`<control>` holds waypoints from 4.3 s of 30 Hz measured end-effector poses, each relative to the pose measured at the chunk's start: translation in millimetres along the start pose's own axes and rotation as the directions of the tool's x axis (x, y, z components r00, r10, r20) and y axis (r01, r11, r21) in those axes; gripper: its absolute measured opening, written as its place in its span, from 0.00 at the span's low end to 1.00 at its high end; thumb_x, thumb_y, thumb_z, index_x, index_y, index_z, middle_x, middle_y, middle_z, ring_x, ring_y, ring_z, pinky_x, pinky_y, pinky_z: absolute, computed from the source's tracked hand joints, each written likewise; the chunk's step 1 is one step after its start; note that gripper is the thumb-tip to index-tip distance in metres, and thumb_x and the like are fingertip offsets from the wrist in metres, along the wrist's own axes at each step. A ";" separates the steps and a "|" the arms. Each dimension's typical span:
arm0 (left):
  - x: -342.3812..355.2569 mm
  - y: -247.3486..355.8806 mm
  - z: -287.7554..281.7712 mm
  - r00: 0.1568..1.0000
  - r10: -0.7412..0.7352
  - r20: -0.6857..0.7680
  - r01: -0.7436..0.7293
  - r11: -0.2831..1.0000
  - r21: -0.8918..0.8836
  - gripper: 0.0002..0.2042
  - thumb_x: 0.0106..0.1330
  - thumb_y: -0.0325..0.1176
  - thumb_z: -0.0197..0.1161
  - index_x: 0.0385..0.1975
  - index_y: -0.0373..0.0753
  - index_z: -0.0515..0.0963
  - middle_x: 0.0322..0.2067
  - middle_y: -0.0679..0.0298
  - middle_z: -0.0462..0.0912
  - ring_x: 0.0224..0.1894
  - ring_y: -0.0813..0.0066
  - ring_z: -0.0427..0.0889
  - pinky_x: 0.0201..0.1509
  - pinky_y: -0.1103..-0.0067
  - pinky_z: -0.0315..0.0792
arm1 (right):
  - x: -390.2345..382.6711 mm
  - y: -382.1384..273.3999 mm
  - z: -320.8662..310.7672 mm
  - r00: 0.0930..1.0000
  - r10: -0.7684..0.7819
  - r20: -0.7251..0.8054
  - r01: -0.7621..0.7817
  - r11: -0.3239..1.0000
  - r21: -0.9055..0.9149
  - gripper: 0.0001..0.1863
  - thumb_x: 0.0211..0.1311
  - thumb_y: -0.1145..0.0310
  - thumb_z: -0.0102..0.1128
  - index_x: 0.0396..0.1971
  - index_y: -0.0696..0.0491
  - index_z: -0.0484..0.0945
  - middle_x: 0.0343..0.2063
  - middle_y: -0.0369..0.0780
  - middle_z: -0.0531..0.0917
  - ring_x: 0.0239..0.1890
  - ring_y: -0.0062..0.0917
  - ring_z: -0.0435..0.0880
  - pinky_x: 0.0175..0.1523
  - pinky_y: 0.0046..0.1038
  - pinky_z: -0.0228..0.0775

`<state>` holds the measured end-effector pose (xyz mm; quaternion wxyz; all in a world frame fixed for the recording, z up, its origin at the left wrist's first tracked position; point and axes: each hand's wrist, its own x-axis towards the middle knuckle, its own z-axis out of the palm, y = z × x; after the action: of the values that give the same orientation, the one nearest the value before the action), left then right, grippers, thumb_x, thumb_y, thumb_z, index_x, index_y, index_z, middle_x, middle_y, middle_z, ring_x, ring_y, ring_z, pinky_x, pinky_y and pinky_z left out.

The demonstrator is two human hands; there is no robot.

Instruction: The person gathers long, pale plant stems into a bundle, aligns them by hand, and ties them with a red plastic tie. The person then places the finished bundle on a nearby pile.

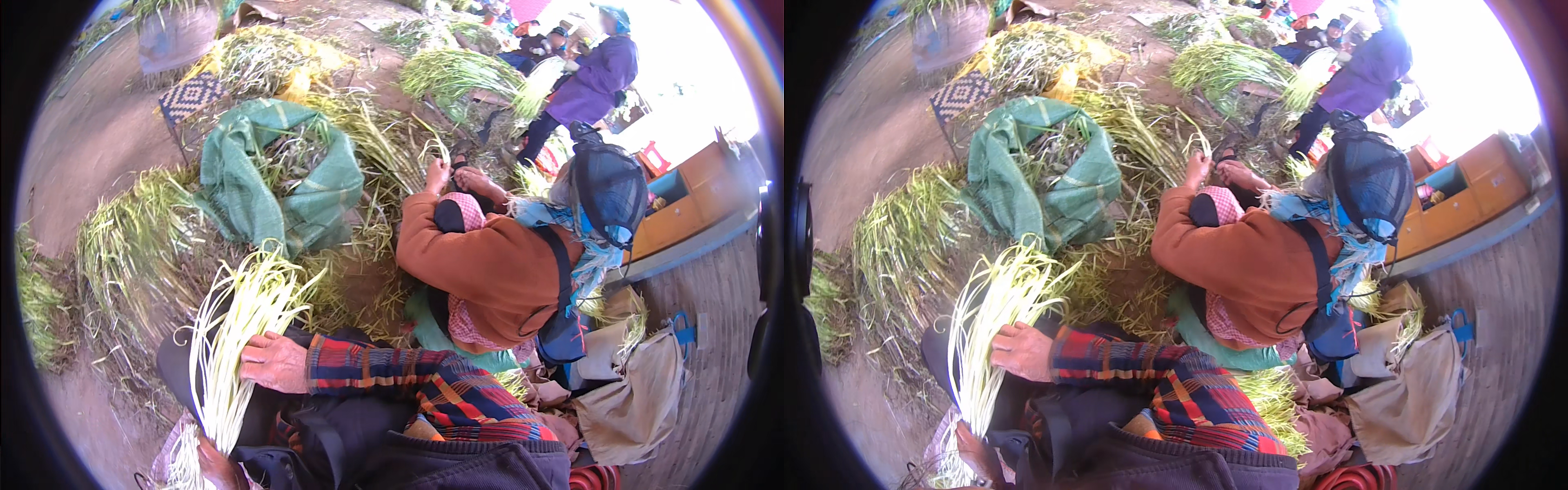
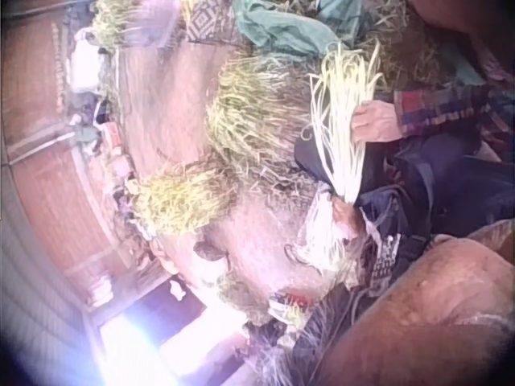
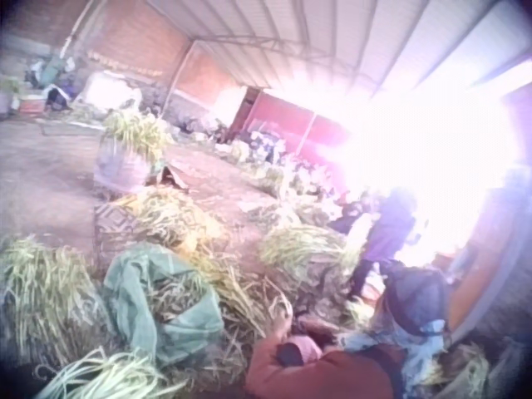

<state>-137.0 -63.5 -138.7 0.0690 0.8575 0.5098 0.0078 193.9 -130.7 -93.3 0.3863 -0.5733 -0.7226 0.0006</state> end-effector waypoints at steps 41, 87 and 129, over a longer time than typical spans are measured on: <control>-16.0 54.8 -83.6 0.996 0.045 -0.078 -0.049 0.997 -0.053 0.14 0.59 0.23 0.58 0.46 0.33 0.74 0.33 0.50 0.79 0.33 0.47 0.81 0.38 0.61 0.75 | -4.3 1.4 -36.2 0.968 0.204 0.146 -0.214 0.975 0.060 0.15 0.52 0.74 0.67 0.41 0.48 0.78 0.40 0.38 0.80 0.42 0.35 0.78 0.47 0.36 0.66; 2.1 65.5 -132.8 0.947 0.317 -0.041 -0.237 0.782 0.576 0.14 0.58 0.28 0.60 0.44 0.35 0.75 0.27 0.65 0.69 0.28 0.72 0.73 0.32 0.75 0.69 | -2.0 -0.3 -34.6 0.944 -0.162 0.287 0.218 0.960 -0.176 0.08 0.48 0.69 0.62 0.29 0.48 0.74 0.32 0.33 0.75 0.37 0.25 0.77 0.42 0.30 0.66; -16.9 39.6 -115.6 0.979 0.202 -0.014 -0.194 0.955 0.226 0.12 0.61 0.24 0.57 0.45 0.35 0.75 0.30 0.56 0.76 0.31 0.55 0.79 0.35 0.66 0.73 | 3.3 47.1 -69.4 0.985 0.157 0.075 -0.132 0.955 -0.265 0.27 0.46 0.72 0.70 0.50 0.43 0.79 0.53 0.37 0.78 0.55 0.35 0.76 0.58 0.40 0.67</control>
<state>-120.2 -84.2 -18.3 -0.0384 0.9062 0.4203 -0.0266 271.6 -142.6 -63.6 0.2721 -0.6695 -0.6901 -0.0379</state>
